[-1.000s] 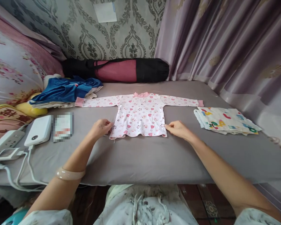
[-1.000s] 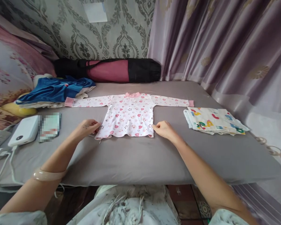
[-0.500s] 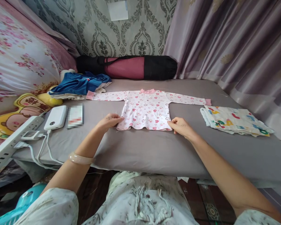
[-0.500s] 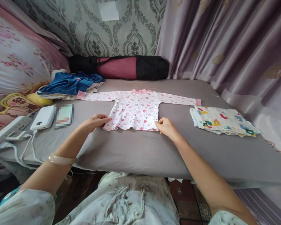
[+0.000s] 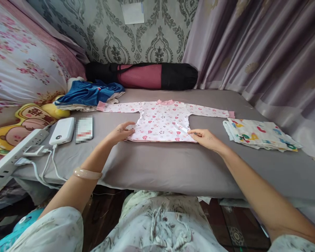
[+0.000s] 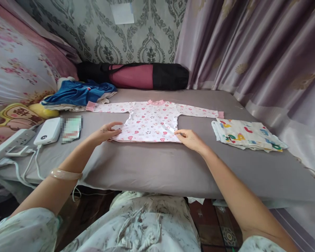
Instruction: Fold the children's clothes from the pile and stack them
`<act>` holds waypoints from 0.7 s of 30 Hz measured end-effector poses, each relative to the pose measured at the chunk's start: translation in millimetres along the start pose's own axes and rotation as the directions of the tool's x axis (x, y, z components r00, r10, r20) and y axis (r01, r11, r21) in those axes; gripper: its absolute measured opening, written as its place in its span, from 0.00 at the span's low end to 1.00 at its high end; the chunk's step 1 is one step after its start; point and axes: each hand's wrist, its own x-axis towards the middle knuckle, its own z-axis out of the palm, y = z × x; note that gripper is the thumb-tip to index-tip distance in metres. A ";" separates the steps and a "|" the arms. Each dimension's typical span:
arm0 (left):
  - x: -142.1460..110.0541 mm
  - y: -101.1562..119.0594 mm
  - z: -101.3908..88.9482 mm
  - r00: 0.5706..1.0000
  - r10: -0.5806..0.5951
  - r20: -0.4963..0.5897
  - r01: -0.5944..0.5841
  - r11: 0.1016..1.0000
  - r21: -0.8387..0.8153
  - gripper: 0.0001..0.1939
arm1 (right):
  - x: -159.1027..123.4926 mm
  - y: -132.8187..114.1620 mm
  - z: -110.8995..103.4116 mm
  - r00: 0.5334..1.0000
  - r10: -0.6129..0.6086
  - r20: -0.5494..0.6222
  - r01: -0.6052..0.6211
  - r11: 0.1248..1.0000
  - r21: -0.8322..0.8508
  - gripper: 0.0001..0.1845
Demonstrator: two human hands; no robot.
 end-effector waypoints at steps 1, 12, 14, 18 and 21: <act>-0.4 -3.4 -3.1 0.999 0.011 0.038 -0.013 0.999 0.031 0.30 | 1.5 2.3 0.2 1.000 -0.004 0.018 0.004 0.999 -0.031 0.22; 13.9 9.8 -19.4 0.985 -0.161 0.063 0.152 0.980 0.127 0.29 | 3.7 -21.0 -18.9 0.973 0.081 0.218 -0.018 0.961 -0.277 0.16; 25.0 17.8 -14.3 0.977 -0.211 0.022 0.210 0.977 0.039 0.24 | 18.5 -17.2 -23.2 0.976 0.142 0.167 -0.104 0.970 -0.218 0.13; 57.7 29.4 4.1 0.933 -0.334 -0.137 0.316 0.939 -0.137 0.13 | 58.9 -11.2 -14.9 0.926 0.353 -0.137 -0.373 0.911 -0.177 0.18; 81.7 34.4 16.6 0.911 -0.342 -0.231 0.312 0.937 -0.156 0.07 | 80.4 -17.9 0.7 0.881 0.386 -0.274 -0.459 0.840 -0.290 0.19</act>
